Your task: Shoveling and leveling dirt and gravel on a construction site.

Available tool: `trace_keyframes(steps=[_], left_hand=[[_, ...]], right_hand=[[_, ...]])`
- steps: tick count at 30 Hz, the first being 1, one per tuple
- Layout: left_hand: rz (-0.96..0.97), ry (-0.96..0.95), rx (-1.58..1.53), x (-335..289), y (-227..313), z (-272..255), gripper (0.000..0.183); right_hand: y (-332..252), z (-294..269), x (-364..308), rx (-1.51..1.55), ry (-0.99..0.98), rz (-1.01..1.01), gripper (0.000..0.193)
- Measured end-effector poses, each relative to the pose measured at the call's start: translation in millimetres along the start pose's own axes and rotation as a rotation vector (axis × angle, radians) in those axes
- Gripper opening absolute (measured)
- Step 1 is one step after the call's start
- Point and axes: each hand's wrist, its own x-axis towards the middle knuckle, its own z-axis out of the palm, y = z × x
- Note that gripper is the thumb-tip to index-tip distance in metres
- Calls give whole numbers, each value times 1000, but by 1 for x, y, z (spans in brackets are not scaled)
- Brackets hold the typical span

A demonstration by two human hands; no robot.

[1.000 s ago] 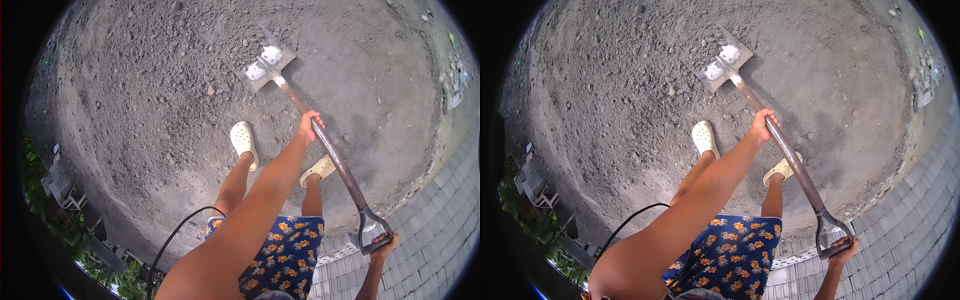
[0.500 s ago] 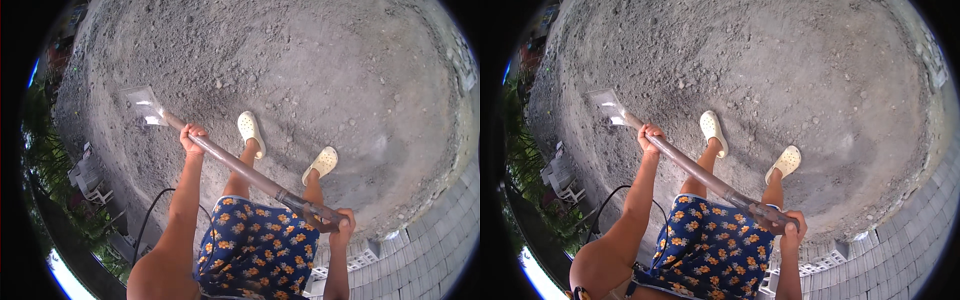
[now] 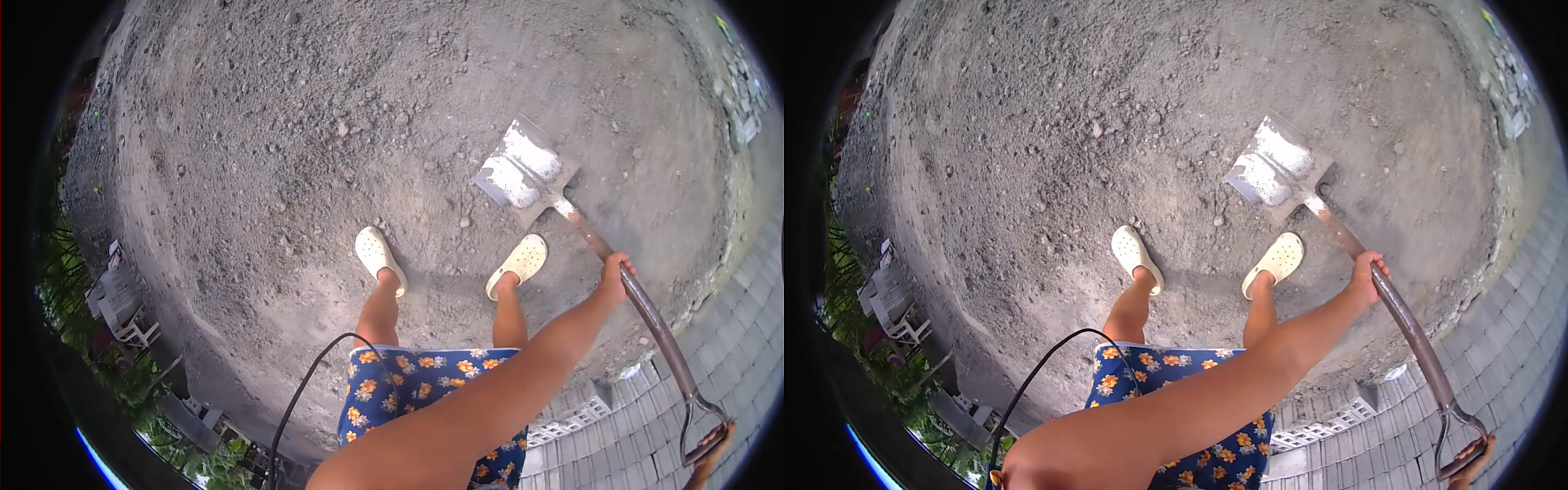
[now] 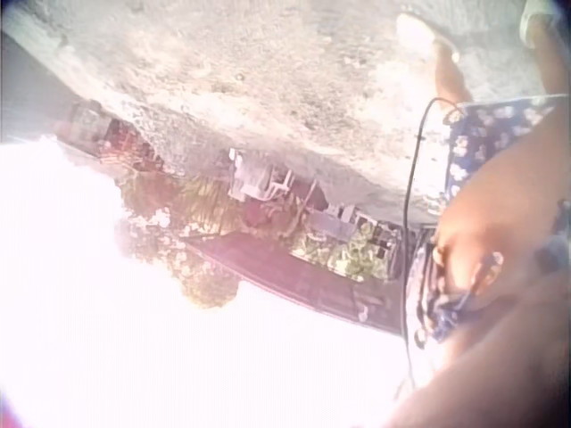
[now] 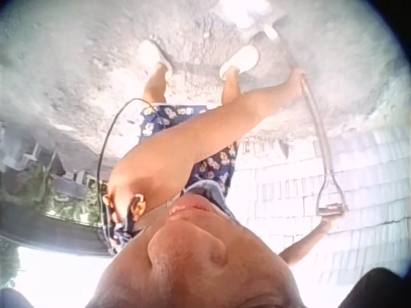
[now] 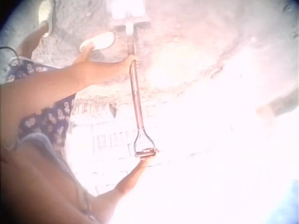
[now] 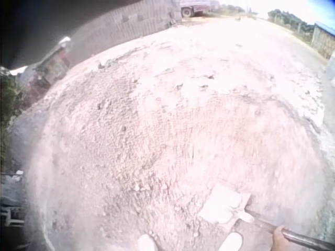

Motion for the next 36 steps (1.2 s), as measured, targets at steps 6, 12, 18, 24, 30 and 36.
trace_keyframes(steps=[6,12,18,24,30,36], left_hand=[[128,-101,-145,-21,198,29,14],[358,5,-139,-112,391,-7,15],[466,-38,-141,-175,421,-39,13],[749,-209,-87,-298,465,-136,11],[978,-385,-93,-496,513,-213,8],[1142,-391,101,-467,436,-168,15]], right_hand=[[-48,181,-2,-147,-283,-130,37],[-46,338,-143,-140,-546,-115,35],[-21,329,-201,21,-631,-55,34],[48,323,-263,201,-985,-131,21],[70,303,-391,369,-1466,-1132,24],[103,268,-299,334,-1335,-535,22]])
